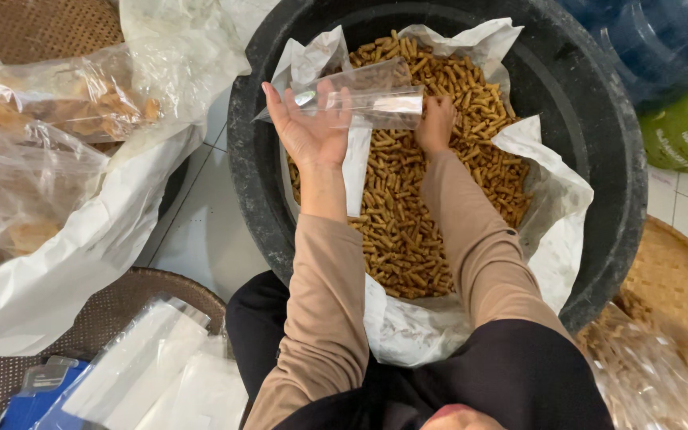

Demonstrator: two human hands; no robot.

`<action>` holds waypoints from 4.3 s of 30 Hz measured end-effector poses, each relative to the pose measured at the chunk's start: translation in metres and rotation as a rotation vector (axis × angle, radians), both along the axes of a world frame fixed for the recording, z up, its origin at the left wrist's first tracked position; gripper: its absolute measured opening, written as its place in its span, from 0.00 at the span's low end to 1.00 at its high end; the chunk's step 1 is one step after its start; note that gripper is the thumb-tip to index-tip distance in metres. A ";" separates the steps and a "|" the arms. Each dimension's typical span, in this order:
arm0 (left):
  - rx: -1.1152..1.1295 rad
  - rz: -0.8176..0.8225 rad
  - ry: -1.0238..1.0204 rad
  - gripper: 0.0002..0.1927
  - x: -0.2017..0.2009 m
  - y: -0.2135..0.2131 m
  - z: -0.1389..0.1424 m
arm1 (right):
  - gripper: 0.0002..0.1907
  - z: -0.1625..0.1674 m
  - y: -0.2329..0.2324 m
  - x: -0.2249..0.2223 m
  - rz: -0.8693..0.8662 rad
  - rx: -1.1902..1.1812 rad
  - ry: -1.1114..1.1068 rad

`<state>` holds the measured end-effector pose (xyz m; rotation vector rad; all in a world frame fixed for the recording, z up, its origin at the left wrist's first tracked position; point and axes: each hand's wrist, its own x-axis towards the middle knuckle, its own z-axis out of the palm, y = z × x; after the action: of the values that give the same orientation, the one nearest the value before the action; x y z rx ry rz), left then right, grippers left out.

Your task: The person sits on the floor beside a large basin lined with paper and filled with brown snack sticks. They open a clear plastic bag, grab handfuls of the snacks from the basin, press them into the bag, and set filled bags on a woven tray beside them, repeating the process.

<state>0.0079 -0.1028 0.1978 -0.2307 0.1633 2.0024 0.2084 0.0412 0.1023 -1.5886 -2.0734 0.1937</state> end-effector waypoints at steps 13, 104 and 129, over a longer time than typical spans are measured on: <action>-0.363 0.031 -0.209 0.56 0.010 0.026 -0.038 | 0.07 0.144 -0.005 -0.011 0.715 0.023 1.037; -0.096 -0.285 -0.050 0.59 0.100 0.039 -0.065 | 0.27 0.200 -0.093 0.146 0.587 -0.326 0.432; -0.102 -0.211 -0.163 0.59 0.106 0.040 -0.061 | 0.17 0.217 -0.054 0.089 0.503 -0.231 0.489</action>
<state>0.1141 -0.0626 0.1371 -0.4234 0.1788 1.7592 0.2972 -0.0130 0.3191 -0.9641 -2.0494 0.9278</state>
